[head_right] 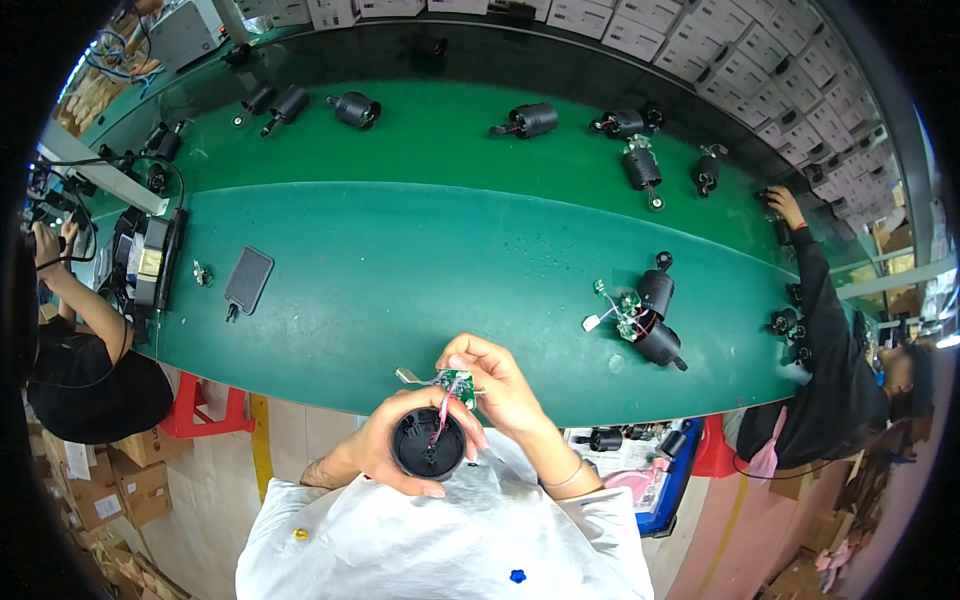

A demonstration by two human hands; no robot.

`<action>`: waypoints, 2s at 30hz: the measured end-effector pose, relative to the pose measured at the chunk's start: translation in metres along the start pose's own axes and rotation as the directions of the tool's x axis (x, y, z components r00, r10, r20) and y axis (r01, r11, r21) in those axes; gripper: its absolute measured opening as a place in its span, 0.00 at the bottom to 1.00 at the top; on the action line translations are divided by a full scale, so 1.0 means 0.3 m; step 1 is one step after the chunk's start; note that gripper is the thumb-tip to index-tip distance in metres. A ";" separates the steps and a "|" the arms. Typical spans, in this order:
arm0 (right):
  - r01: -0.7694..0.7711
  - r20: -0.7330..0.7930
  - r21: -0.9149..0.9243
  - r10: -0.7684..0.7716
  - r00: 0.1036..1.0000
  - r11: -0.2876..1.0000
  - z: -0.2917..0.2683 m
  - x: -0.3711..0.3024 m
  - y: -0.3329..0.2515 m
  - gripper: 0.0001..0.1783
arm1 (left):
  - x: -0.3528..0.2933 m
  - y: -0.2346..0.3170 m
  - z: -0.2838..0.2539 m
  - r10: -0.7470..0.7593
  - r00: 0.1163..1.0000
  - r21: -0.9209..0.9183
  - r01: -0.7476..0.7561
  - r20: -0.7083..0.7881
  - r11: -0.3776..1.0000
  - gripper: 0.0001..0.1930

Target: Assembling electronic circuit boards into small circular housings on a production line.

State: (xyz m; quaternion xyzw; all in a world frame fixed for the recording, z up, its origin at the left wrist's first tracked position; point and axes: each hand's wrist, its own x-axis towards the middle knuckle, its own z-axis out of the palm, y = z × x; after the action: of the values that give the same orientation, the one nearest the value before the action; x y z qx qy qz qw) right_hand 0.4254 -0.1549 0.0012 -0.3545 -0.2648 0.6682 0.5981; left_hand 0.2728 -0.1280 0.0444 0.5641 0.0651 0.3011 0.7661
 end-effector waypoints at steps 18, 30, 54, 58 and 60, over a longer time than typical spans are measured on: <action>0.468 -0.091 -0.132 -0.481 0.872 0.874 -0.059 -0.026 -0.033 0.10 | -0.011 0.005 0.007 -0.063 0.968 0.413 0.162 -0.243 0.896 0.37; 0.684 0.346 -0.663 -0.685 0.642 0.305 0.058 -0.070 -0.167 0.04 | -0.004 -0.009 -0.021 0.317 0.943 0.755 -0.133 -0.103 0.642 0.54; 0.737 0.709 -0.654 -0.199 0.676 0.173 0.182 -0.083 -0.295 0.11 | 0.008 0.041 -0.022 0.370 0.918 0.659 -0.188 -0.146 0.728 0.52; 0.743 0.712 -0.666 -0.238 0.661 0.074 0.192 -0.092 -0.284 0.11 | 0.004 0.038 -0.024 0.378 0.913 0.649 -0.196 -0.152 0.735 0.48; 0.745 0.712 -0.667 -0.272 0.647 0.025 0.193 -0.093 -0.280 0.11 | 0.001 0.031 -0.028 0.364 0.918 0.635 -0.187 -0.159 0.749 0.45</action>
State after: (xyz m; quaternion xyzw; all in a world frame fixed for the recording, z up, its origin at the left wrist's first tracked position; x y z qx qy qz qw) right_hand 0.4319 -0.1663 0.1063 -0.3669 -0.8283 0.1522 0.3953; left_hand 0.2657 -0.1192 0.0500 0.7361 0.1784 0.4495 0.4735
